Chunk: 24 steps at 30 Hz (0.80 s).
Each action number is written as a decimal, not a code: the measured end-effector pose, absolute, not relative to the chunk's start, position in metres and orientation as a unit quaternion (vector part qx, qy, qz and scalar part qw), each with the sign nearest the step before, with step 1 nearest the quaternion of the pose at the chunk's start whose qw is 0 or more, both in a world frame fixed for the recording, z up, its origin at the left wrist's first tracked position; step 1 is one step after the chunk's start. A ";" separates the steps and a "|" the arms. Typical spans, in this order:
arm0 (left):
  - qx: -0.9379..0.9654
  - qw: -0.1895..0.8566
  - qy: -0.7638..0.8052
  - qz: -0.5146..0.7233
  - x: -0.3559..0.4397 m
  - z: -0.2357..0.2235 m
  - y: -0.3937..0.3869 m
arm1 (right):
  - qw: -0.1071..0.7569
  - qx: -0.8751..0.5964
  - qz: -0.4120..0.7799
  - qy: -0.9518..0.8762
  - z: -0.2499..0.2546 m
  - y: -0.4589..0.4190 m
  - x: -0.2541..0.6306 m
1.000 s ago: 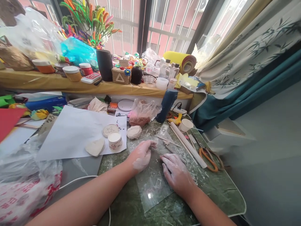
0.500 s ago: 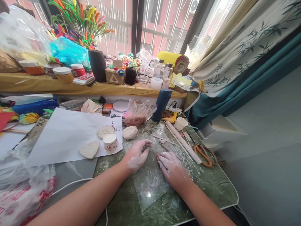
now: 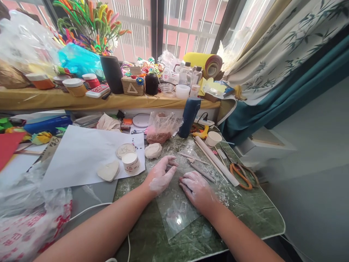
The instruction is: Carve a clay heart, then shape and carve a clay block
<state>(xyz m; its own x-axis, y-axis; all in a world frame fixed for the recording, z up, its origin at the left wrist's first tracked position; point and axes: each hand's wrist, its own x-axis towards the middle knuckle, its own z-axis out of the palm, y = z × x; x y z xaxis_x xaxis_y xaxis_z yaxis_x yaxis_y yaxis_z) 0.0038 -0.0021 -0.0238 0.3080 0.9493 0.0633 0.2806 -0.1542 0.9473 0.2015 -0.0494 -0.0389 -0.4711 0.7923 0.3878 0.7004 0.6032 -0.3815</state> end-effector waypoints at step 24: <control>0.691 0.433 0.445 0.371 0.002 -0.036 0.001 | 0.270 -0.524 0.110 -0.800 -0.045 -0.052 0.229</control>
<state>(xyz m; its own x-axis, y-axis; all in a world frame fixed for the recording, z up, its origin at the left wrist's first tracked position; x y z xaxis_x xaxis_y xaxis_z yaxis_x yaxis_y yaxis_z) 0.0025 0.0013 -0.0361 0.3302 0.9353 0.1275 0.2938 -0.2302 0.9277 0.2295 -0.0520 -0.0454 -0.3050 0.8982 0.3167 0.7800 0.4264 -0.4580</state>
